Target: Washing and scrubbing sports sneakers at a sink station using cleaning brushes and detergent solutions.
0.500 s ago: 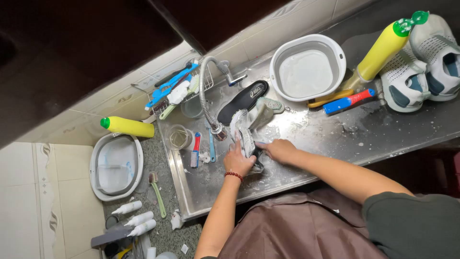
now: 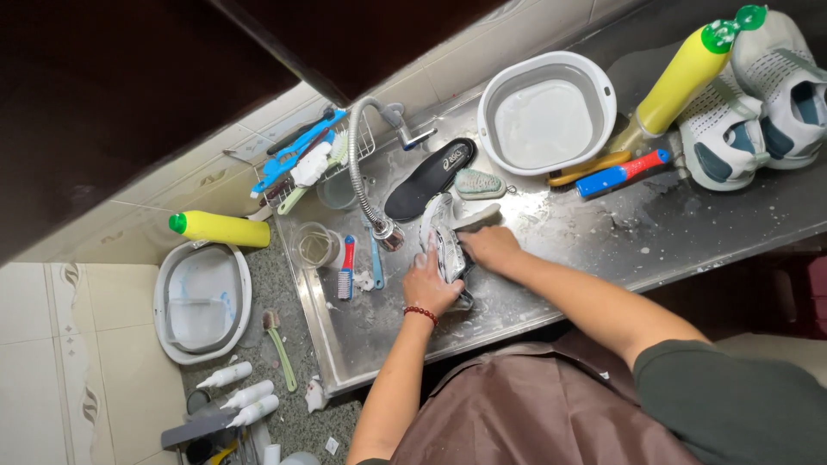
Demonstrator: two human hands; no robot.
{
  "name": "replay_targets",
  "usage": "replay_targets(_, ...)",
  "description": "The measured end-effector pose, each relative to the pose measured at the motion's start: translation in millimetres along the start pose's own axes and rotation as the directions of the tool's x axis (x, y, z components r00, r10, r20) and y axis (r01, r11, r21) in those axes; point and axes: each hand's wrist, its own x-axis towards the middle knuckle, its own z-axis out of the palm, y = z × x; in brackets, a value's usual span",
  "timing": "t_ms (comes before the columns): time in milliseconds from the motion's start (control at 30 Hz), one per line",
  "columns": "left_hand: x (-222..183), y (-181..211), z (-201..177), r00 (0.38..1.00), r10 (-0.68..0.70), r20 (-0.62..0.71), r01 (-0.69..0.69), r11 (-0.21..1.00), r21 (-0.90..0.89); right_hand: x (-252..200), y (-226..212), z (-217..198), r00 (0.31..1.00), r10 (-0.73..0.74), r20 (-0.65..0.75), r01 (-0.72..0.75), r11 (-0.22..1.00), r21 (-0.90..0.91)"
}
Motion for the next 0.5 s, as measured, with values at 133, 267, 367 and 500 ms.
replay_targets(133, -5, -3, -4, 1.000, -0.011, 0.023, 0.011, 1.000, 0.010, -36, -9, -53, 0.960, 0.036, 0.279, -0.033, 0.999, -0.015)
replay_targets(267, 2, 5, -1, 1.000, 0.013, 0.024, -0.014, 0.999, 0.048, -21, 2, -60, 0.967, 0.056, 0.249, -0.056, 0.998, -0.005)
replay_targets(367, 0, 5, 1, 1.000, 0.029, -0.009, -0.029, 0.999, 0.045, -23, -1, -41, 0.966, 0.020, 0.257, -0.038, 0.997, 0.065)
replay_targets(500, -3, 13, -4, 0.997, 0.061, 0.036, -0.064, 0.995, 0.080, -23, 28, -53, 0.997, -0.072, 0.035, 0.063, 0.975, 0.214)
